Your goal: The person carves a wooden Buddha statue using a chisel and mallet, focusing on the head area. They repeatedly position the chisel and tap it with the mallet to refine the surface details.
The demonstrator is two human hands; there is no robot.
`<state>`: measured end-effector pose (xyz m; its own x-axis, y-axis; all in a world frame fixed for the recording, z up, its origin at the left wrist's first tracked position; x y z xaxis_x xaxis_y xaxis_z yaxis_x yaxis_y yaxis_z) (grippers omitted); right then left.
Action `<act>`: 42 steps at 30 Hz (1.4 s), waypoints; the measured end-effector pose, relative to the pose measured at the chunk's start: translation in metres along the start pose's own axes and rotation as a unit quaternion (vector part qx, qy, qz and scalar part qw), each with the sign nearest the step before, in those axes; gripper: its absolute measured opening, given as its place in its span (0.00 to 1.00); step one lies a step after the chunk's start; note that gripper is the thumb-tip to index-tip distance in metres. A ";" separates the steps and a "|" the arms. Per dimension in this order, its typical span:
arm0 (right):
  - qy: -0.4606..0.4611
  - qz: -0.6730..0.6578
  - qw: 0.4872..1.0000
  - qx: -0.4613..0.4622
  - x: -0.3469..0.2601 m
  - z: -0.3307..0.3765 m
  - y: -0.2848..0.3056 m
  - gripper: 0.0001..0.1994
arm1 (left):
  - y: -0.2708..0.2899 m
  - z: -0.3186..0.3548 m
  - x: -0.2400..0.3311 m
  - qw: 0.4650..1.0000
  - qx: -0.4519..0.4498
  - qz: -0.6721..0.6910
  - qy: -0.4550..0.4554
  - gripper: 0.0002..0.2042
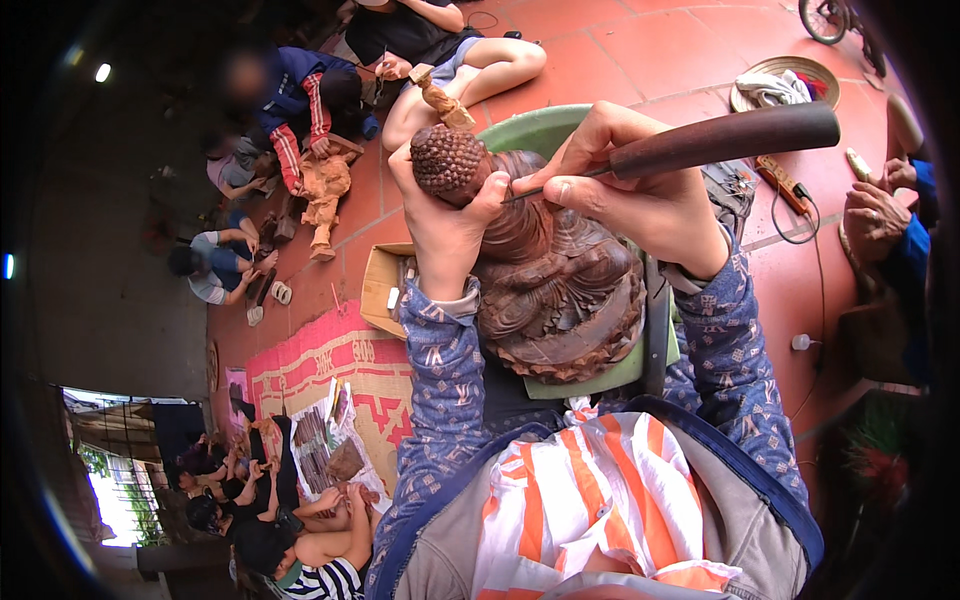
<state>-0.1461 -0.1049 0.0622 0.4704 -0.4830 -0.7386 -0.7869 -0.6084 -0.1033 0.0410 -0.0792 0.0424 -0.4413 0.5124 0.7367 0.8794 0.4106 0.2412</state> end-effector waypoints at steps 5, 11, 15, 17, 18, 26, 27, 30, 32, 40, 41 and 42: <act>0.082 -0.127 0.980 0.130 0.024 0.013 -0.003 0.06 | -0.002 0.000 0.004 1.000 0.007 -0.018 -0.011 0.32; 0.084 -0.238 0.955 0.155 0.043 0.014 -0.014 0.07 | 0.000 0.001 0.007 0.998 0.006 -0.053 -0.032 0.32; 0.088 -0.198 0.969 0.117 0.048 0.014 -0.019 0.08 | -0.001 0.001 0.009 0.999 -0.002 -0.028 -0.017 0.35; 0.095 -0.232 0.957 0.144 0.057 0.016 -0.016 0.08 | -0.007 0.000 0.006 1.000 -0.006 0.005 -0.001 0.36; 0.094 -0.242 0.955 0.144 0.058 0.016 -0.017 0.08 | -0.007 -0.001 0.007 1.000 -0.006 0.007 0.001 0.36; 0.096 -0.269 0.946 0.153 0.058 0.015 -0.019 0.08 | -0.008 -0.002 0.014 1.000 -0.008 0.008 0.009 0.35; 0.096 -0.271 0.945 0.153 0.059 0.015 -0.020 0.08 | -0.008 -0.003 0.014 1.000 -0.009 0.014 0.013 0.35; 0.093 -0.268 0.946 0.155 0.062 0.016 -0.020 0.08 | -0.009 -0.002 0.014 0.999 -0.008 0.025 0.022 0.35; 0.088 -0.257 0.949 0.158 0.062 0.016 -0.021 0.08 | -0.009 -0.001 0.015 1.000 -0.010 0.021 0.016 0.35; 0.083 -0.276 0.945 0.152 0.062 0.016 -0.021 0.08 | -0.009 -0.002 0.017 1.000 -0.014 0.011 -0.006 0.35; 0.082 -0.283 0.944 0.152 0.063 0.016 -0.021 0.09 | -0.009 -0.002 0.017 1.000 -0.014 0.005 -0.006 0.35; 0.083 -0.285 0.943 0.151 0.064 0.015 -0.022 0.09 | -0.009 -0.003 0.016 1.000 -0.015 0.000 -0.006 0.35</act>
<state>-0.1052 -0.1128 0.0072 0.8871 -0.2391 -0.3948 -0.4544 -0.6030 -0.6557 0.0263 -0.0764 0.0541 -0.4440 0.5217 0.7285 0.8839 0.3886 0.2604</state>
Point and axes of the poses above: each hand's wrist, its own z-axis away from the middle knuckle, its own y-axis out of the back of the hand, x = y × z, the point moved 9 cm from there along -z, towards the middle knuckle, and after that the axes turned 4 degrees about z, right-handed, at the moved point
